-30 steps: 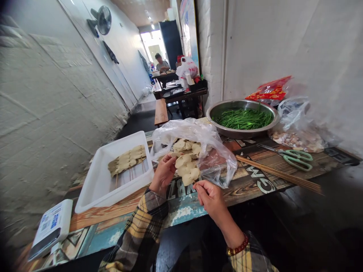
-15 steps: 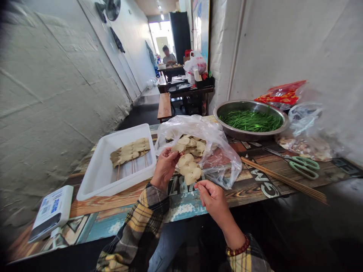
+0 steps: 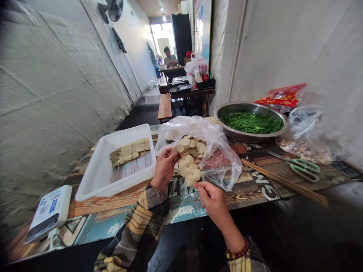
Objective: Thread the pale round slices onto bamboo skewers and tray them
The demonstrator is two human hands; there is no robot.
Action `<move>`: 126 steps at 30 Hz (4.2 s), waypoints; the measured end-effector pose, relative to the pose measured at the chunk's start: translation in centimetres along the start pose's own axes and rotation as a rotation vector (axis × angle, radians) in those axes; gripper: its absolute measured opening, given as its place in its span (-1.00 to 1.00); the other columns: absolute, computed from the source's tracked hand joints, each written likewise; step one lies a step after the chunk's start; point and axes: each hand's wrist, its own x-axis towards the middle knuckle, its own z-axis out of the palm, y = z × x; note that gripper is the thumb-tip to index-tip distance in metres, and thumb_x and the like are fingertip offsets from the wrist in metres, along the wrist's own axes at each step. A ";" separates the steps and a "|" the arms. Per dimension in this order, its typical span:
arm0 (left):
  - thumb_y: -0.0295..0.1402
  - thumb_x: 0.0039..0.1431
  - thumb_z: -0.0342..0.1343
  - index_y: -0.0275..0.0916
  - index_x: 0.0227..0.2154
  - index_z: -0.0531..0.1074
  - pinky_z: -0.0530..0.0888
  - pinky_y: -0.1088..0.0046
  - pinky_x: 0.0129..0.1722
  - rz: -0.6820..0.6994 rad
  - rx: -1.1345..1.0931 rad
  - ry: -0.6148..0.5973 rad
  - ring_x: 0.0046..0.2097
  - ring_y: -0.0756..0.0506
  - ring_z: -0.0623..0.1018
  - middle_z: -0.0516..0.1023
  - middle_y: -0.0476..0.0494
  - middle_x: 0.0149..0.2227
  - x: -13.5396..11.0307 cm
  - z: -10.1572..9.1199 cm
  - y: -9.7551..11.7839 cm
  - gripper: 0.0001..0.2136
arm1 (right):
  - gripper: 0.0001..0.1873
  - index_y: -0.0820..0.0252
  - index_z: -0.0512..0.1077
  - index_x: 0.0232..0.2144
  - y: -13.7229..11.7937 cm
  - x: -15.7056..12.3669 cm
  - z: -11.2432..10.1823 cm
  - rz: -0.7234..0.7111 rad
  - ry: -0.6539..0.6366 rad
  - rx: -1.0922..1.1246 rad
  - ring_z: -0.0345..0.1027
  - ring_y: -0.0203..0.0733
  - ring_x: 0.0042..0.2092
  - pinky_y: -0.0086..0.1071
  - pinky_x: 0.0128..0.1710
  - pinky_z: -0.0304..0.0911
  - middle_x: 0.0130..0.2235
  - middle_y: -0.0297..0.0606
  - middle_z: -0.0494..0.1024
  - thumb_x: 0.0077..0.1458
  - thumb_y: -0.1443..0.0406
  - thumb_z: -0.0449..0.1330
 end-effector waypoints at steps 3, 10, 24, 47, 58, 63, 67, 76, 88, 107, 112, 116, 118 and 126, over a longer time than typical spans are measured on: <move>-0.40 -0.21 0.36 -0.27 -0.41 0.41 0.43 0.46 -0.32 0.014 0.016 0.006 -0.43 0.02 0.53 0.55 0.00 -0.45 0.1 0.0 -0.1 -0.73 | -0.60 0.33 0.47 -0.26 0.2 0.0 0.0 -0.001 -0.003 0.011 -0.01 -0.42 -0.66 -0.50 -0.66 -0.13 -0.69 -0.53 0.16 0.17 0.07 0.12; -0.37 -0.19 0.34 -0.28 -0.42 0.43 0.43 0.44 -0.32 0.061 0.147 0.012 -0.43 0.00 0.53 0.54 0.00 -0.47 0.3 -0.2 -0.3 -0.76 | -0.61 0.31 0.48 -0.27 0.8 0.3 0.0 0.004 0.011 0.020 -0.03 -0.43 -0.66 -0.51 -0.67 -0.14 -0.70 -0.53 0.16 0.16 0.07 0.12; -0.31 -0.14 0.33 -0.26 -0.40 0.47 0.38 0.48 -0.33 0.089 0.277 -0.021 -0.41 0.01 0.50 0.54 -0.01 -0.44 0.7 -0.7 -0.7 -0.78 | -0.58 0.32 0.50 -0.30 0.3 0.4 0.2 0.014 0.023 -0.008 0.01 -0.42 -0.67 -0.52 -0.67 -0.10 -0.71 -0.50 0.20 0.13 0.04 0.13; -0.30 -0.13 0.32 -0.30 -0.38 0.47 0.43 0.45 -0.34 -0.114 0.048 -0.059 -0.39 -0.03 0.55 0.54 -0.05 -0.44 -0.1 -0.5 0.3 -0.75 | -0.58 0.30 0.50 -0.31 0.0 -0.1 -0.1 -0.010 0.014 -0.059 0.00 -0.40 -0.67 -0.49 -0.67 -0.09 -0.71 -0.50 0.18 0.12 0.02 0.14; -0.35 -0.22 0.37 -0.29 -0.38 0.44 0.45 0.41 -0.30 -0.117 0.014 -0.061 -0.38 -0.05 0.57 0.56 -0.07 -0.44 -0.2 -0.4 0.3 -0.69 | -0.54 0.29 0.51 -0.29 0.2 0.0 -0.3 0.026 0.029 -0.032 -0.02 -0.39 -0.68 -0.48 -0.67 -0.14 -0.72 -0.51 0.18 0.09 -0.02 0.16; -0.30 -0.22 0.37 -0.30 -0.42 0.43 0.44 0.45 -0.36 -0.118 0.026 -0.036 -0.43 -0.02 0.54 0.54 -0.05 -0.46 -0.2 -0.5 0.4 -0.69 | -0.50 0.29 0.50 -0.31 -0.6 -0.2 -0.3 0.067 0.013 -0.043 -0.03 -0.39 -0.68 -0.48 -0.68 -0.15 -0.73 -0.51 0.17 0.03 -0.07 0.17; -0.28 -0.21 0.37 -0.30 -0.44 0.42 0.43 0.48 -0.39 -0.125 0.027 -0.029 -0.46 0.00 0.52 0.52 -0.03 -0.48 -0.2 -0.6 0.5 -0.70 | -0.48 0.29 0.50 -0.30 -0.9 -0.3 -0.3 0.096 0.001 -0.026 -0.06 -0.41 -0.68 -0.48 -0.68 -0.17 -0.72 -0.52 0.15 0.00 -0.08 0.19; -0.29 -0.25 0.38 -0.29 -0.47 0.41 0.41 0.48 -0.41 -0.145 0.014 -0.033 -0.49 0.02 0.48 0.50 -0.01 -0.50 -0.2 -0.6 0.6 -0.69 | -0.53 0.25 0.52 -0.28 0.1 -0.2 -0.5 0.073 0.004 0.006 -0.05 -0.39 -0.67 -0.47 -0.68 -0.14 -0.71 -0.51 0.13 0.03 -0.05 0.20; -0.31 -0.25 0.37 -0.29 -0.50 0.42 0.31 0.54 -0.49 -0.138 0.047 -0.036 -0.52 0.06 0.39 0.44 0.03 -0.54 -0.3 -0.4 0.4 -0.73 | -0.58 0.28 0.52 -0.23 1.1 0.0 -0.6 0.010 0.005 0.007 -0.01 -0.39 -0.66 -0.46 -0.66 -0.12 -0.70 -0.48 0.19 0.10 0.03 0.19; -0.29 -0.23 0.34 -0.30 -0.50 0.42 0.29 0.56 -0.48 -0.079 0.173 -0.019 -0.51 0.08 0.34 0.42 0.05 -0.55 -0.2 -0.3 0.2 -0.74 | -0.53 0.28 0.48 -0.25 1.1 0.1 -0.6 0.050 -0.016 -0.038 -0.02 -0.40 -0.67 -0.50 -0.69 -0.14 -0.69 -0.50 0.18 0.10 -0.04 0.15; -0.29 -0.20 0.32 -0.31 -0.49 0.42 0.28 0.56 -0.48 -0.061 0.214 -0.035 -0.52 0.09 0.34 0.41 0.05 -0.55 0.0 -0.6 -0.1 -0.75 | -0.53 0.28 0.47 -0.29 1.5 0.3 -0.5 0.008 -0.010 -0.040 0.00 -0.39 -0.68 -0.49 -0.67 -0.11 -0.72 -0.50 0.18 0.10 -0.05 0.13; -0.26 -0.18 0.34 -0.31 -0.47 0.42 0.27 0.56 -0.48 -0.064 0.216 -0.067 -0.53 0.09 0.33 0.40 0.04 -0.55 0.2 -0.8 -0.5 -0.72 | -0.52 0.29 0.46 -0.29 1.9 0.6 -0.6 -0.018 -0.023 -0.059 0.02 -0.39 -0.68 -0.49 -0.66 -0.07 -0.72 -0.50 0.19 0.13 -0.05 0.11; -0.24 -0.18 0.34 -0.31 -0.42 0.43 0.27 0.55 -0.48 -0.069 0.210 -0.067 -0.52 0.09 0.34 0.43 0.03 -0.53 0.3 -0.9 -0.5 -0.69 | -0.52 0.30 0.46 -0.29 1.9 0.6 -0.7 -0.021 -0.026 -0.076 0.03 -0.38 -0.67 -0.49 -0.65 -0.05 -0.71 -0.50 0.21 0.13 -0.04 0.10; -0.25 -0.21 0.36 -0.31 -0.36 0.43 0.27 0.55 -0.47 -0.046 0.205 -0.062 -0.51 0.08 0.36 0.44 0.02 -0.52 0.2 -0.8 -0.6 -0.65 | -0.53 0.29 0.46 -0.30 1.6 0.5 -0.5 -0.013 -0.020 -0.073 0.01 -0.39 -0.67 -0.49 -0.65 -0.07 -0.71 -0.51 0.19 0.13 -0.04 0.10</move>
